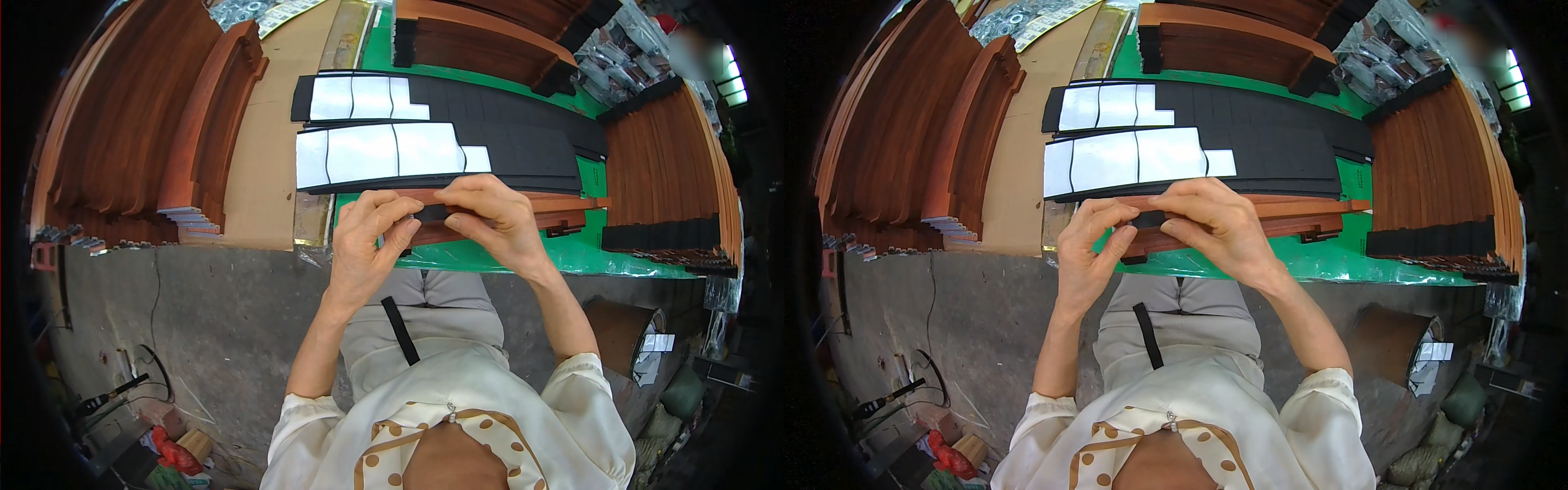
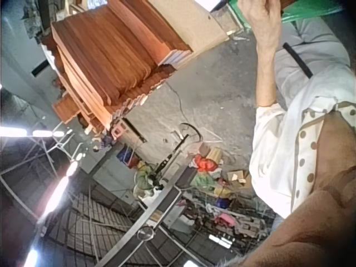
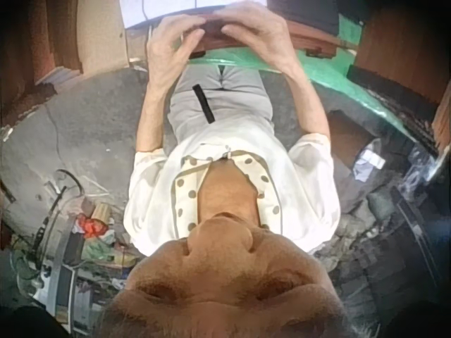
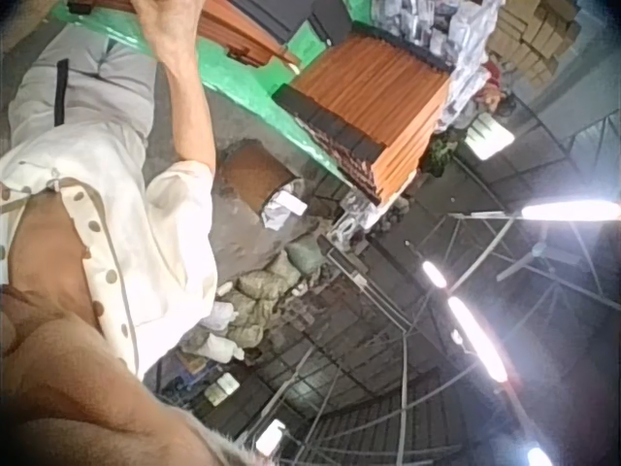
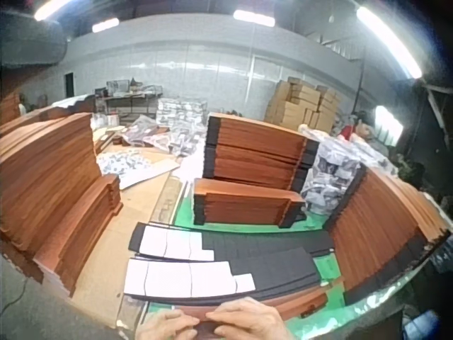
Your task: Applying black adhesive tape strips to wooden furniture components on a assembly table.
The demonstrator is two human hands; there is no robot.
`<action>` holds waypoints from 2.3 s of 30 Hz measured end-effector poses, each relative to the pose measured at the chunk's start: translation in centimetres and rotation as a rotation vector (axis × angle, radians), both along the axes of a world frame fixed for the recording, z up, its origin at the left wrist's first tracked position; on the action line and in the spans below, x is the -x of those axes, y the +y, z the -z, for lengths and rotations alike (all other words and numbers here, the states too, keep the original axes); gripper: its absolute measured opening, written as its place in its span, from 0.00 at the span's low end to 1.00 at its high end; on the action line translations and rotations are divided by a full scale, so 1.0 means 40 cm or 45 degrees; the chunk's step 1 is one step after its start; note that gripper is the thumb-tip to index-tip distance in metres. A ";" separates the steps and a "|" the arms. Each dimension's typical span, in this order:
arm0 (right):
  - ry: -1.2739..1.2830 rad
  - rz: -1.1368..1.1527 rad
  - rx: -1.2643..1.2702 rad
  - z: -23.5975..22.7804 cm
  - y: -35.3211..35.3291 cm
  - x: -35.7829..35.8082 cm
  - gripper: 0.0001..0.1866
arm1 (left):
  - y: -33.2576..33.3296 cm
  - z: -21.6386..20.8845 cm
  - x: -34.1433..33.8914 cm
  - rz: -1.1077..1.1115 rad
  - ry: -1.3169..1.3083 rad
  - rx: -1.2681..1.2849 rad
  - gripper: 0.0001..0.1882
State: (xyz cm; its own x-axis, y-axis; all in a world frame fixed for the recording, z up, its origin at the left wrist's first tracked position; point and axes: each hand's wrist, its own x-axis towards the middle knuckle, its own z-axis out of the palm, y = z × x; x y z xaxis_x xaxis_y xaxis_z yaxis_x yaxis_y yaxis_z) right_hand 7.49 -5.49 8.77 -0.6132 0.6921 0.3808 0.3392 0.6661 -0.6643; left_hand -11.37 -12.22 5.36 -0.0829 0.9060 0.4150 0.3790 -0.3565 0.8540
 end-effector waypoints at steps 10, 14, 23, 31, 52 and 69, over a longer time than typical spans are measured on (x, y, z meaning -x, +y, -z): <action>0.012 -0.010 -0.339 0.023 -0.025 -0.019 0.20 | 0.007 -0.003 -0.016 -0.189 0.684 -0.447 0.17; 0.003 -0.064 -0.183 0.011 -0.025 -0.027 0.17 | -0.004 -0.013 -0.020 -0.116 0.670 -0.344 0.16; -0.252 0.037 -0.154 -0.023 0.245 -0.145 0.10 | 0.073 -0.070 0.050 0.119 0.017 0.100 0.11; -0.886 -0.252 -0.359 0.152 0.384 -0.082 0.05 | 0.350 0.080 0.038 0.540 0.679 0.073 0.15; -0.538 0.003 0.050 0.141 0.426 -0.125 0.06 | 0.392 0.142 -0.012 0.774 0.882 0.083 0.15; -0.848 -0.029 -0.130 0.151 0.427 -0.133 0.09 | 0.369 0.122 -0.042 0.731 1.037 0.196 0.18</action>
State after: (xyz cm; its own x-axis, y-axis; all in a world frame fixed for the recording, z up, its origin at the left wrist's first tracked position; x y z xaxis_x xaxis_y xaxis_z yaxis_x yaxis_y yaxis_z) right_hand 12.83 11.58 2.74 -0.7537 0.6569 -0.0207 0.6398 0.7262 -0.2514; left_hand -9.68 2.54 0.48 0.6397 0.7682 0.0261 0.6731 -0.5763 0.4635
